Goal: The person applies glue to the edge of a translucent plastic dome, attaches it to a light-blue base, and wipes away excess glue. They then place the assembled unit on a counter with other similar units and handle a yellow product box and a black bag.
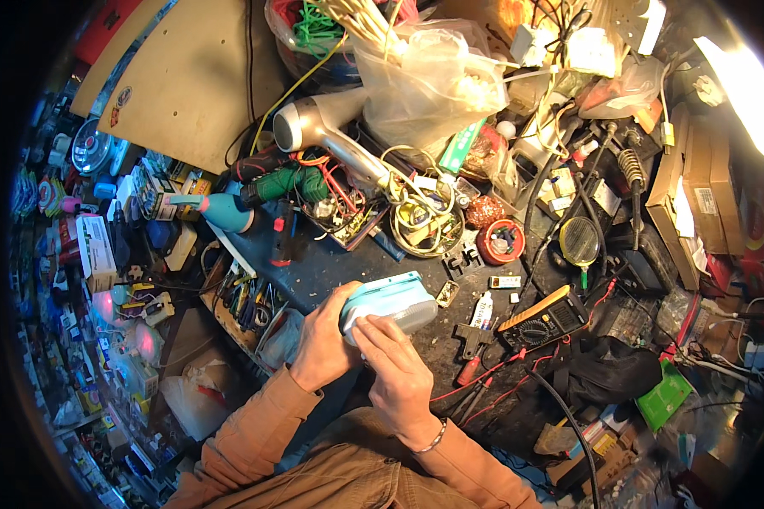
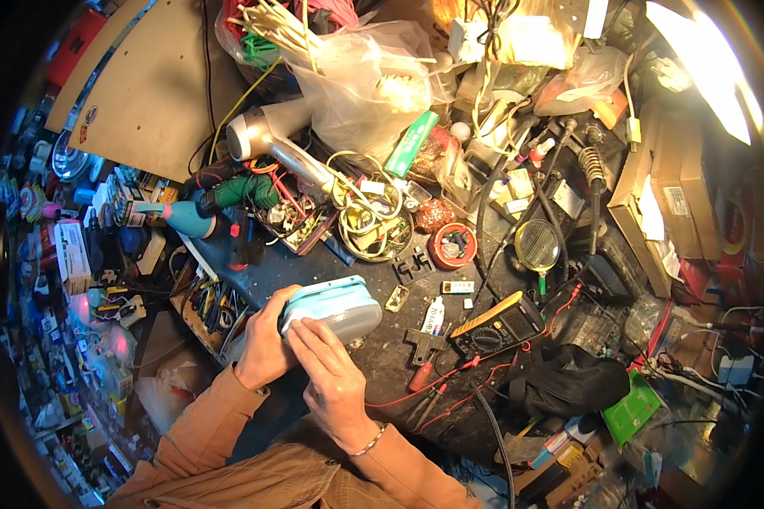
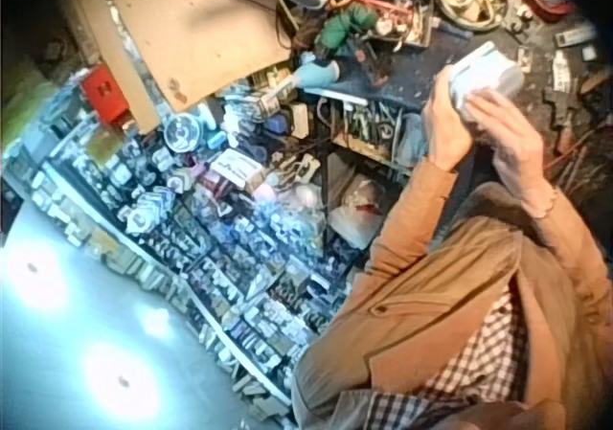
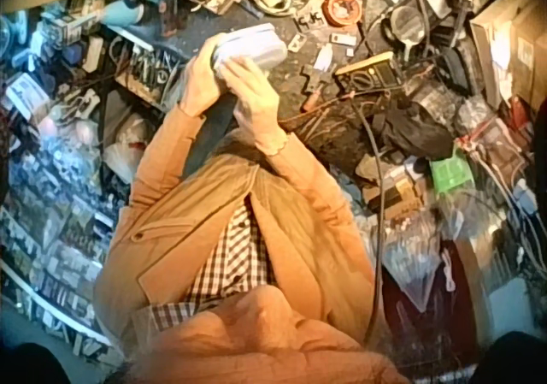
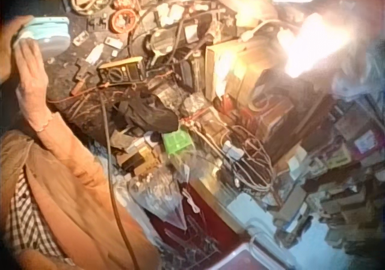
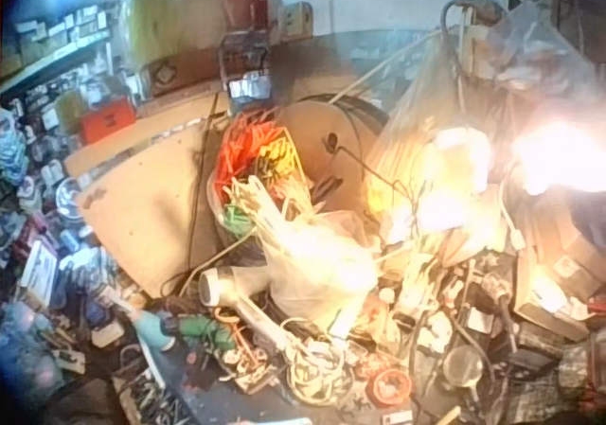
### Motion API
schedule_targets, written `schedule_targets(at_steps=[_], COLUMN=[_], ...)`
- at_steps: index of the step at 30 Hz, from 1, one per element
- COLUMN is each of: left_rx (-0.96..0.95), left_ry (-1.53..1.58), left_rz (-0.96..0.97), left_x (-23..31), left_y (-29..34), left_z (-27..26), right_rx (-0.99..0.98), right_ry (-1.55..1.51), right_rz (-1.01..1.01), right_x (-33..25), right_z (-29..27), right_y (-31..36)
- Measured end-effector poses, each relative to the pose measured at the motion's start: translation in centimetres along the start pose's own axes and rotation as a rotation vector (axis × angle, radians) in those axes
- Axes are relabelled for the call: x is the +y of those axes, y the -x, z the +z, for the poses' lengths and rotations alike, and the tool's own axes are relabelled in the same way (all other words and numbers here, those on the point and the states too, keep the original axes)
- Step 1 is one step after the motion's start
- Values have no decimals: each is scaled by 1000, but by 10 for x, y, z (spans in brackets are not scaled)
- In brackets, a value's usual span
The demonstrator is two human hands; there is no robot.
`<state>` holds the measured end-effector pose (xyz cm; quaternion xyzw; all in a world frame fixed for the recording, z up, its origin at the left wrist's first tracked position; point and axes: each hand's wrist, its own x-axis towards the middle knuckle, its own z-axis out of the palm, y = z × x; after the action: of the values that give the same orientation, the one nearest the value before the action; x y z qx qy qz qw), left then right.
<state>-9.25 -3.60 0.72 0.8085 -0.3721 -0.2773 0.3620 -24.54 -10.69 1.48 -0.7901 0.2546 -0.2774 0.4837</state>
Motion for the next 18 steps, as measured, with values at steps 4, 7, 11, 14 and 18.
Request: schedule_targets(at_steps=[4, 7, 11, 14, 18], left_rx=[-123, -160, -150, -110, -77], left_ry=[-23, -42, -43, -29, -21], left_rz=[79, 54, 64, 59, 80], left_x=[5, 4, 1, 0, 1], left_y=[3, 4, 7, 11, 11], left_z=[-9, -11, -7, -3, -2], right_rx=[442, 474, 407, 266, 267], right_ry=[-542, -669, -500, -264, 5], right_rz=[474, 644, 584, 495, 305], right_x=[26, 59, 76, 74, 66], right_z=[-33, -49, -38, -36, -43], right_y=[-7, -7, 5, 8, -2])
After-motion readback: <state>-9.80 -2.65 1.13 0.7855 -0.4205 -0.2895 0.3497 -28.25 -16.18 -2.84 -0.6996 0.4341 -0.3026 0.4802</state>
